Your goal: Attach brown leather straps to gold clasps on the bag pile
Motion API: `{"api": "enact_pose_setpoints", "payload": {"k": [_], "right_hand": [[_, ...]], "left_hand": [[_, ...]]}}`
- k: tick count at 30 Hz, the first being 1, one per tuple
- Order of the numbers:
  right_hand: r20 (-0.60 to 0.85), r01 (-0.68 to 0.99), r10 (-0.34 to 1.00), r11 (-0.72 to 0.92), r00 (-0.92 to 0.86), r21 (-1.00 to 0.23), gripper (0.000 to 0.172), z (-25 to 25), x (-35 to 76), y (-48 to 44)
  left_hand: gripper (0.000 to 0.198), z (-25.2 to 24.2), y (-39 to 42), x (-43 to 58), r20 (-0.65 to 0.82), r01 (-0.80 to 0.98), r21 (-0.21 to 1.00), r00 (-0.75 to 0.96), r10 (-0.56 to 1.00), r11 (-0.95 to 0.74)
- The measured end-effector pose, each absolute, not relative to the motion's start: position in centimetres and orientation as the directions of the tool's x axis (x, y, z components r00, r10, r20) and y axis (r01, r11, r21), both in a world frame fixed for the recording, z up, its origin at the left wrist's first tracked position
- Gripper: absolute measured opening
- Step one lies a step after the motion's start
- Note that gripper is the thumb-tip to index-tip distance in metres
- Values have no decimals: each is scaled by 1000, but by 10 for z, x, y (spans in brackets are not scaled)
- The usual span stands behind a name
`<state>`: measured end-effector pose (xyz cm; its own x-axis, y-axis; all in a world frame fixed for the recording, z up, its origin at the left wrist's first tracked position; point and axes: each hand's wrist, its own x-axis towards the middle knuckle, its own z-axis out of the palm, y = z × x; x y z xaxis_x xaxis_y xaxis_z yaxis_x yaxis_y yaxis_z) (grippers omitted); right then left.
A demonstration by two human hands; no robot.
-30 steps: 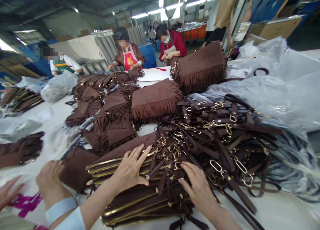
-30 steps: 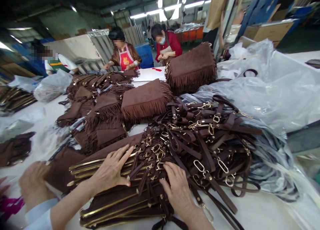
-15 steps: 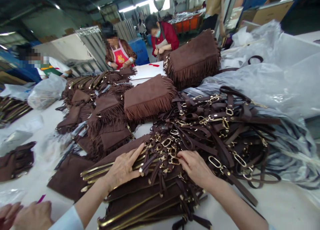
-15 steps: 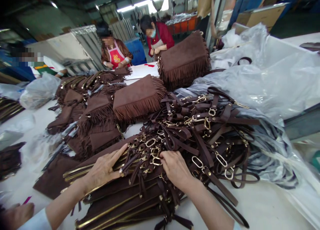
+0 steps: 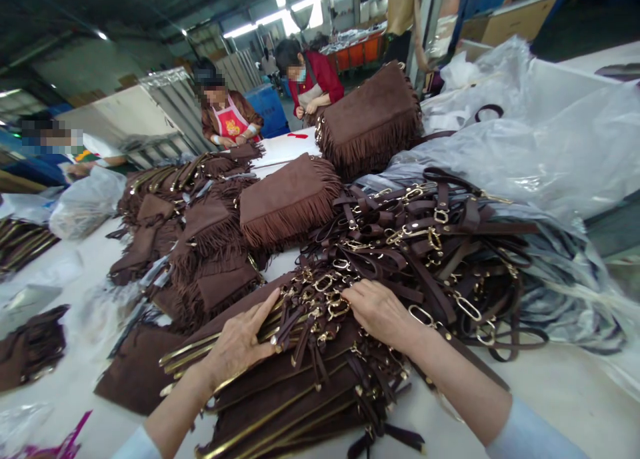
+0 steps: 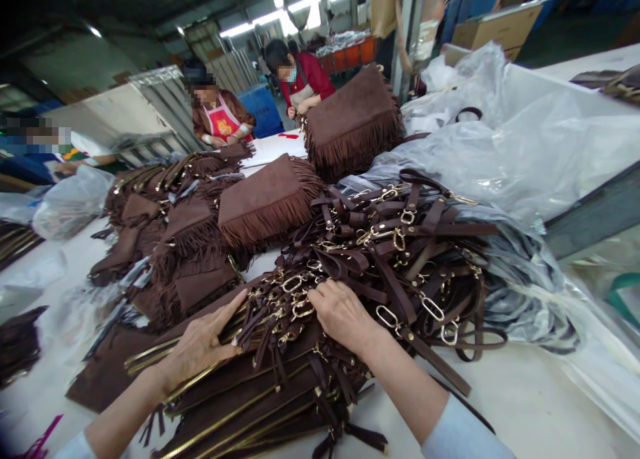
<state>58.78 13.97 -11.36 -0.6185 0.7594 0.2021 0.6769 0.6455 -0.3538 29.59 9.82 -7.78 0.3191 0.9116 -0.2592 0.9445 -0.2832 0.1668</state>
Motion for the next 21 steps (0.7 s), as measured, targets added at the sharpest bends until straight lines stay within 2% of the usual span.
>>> {"api": "enact_pose_setpoints", "payload": {"k": [2,4,9,11,13,15,17,19,21], "right_hand": [[250,645,687,726,-682,-236,15,-105,582,152],[292,609,635,771,-715,-184,14,-99,576,162],[339,710,719,682,-607,-176,11,-96,569,168],[295,739,765,637,-572,-219,11,-97,568,167],[237,749,801,598,-549,-286,14,-98,568,165],[200,754,823,568,-532,-331,17,-101,569,163],[198,764,843,537,-500,-358,16,-106,572,158],[221,741,860,509,-460,-439,12,-112,578,149],[256,636,850,517,-460,-574,12,-119,584,137]], "left_hand": [[91,-79,98,296,-248,940,163,332,910,-299],[91,-80,96,297,-229,937,148,345,910,-318],[105,-68,93,304,-230,939,100,342,911,-328],[110,-58,93,315,-156,917,68,399,904,-393],[94,-51,91,334,-50,864,0,503,863,-503],[58,-51,88,361,12,794,-57,606,795,-605],[31,-60,83,387,35,755,-47,655,755,-654],[20,-74,79,407,73,765,-40,644,762,-643],[20,-87,75,415,119,784,-56,620,776,-618]]}}
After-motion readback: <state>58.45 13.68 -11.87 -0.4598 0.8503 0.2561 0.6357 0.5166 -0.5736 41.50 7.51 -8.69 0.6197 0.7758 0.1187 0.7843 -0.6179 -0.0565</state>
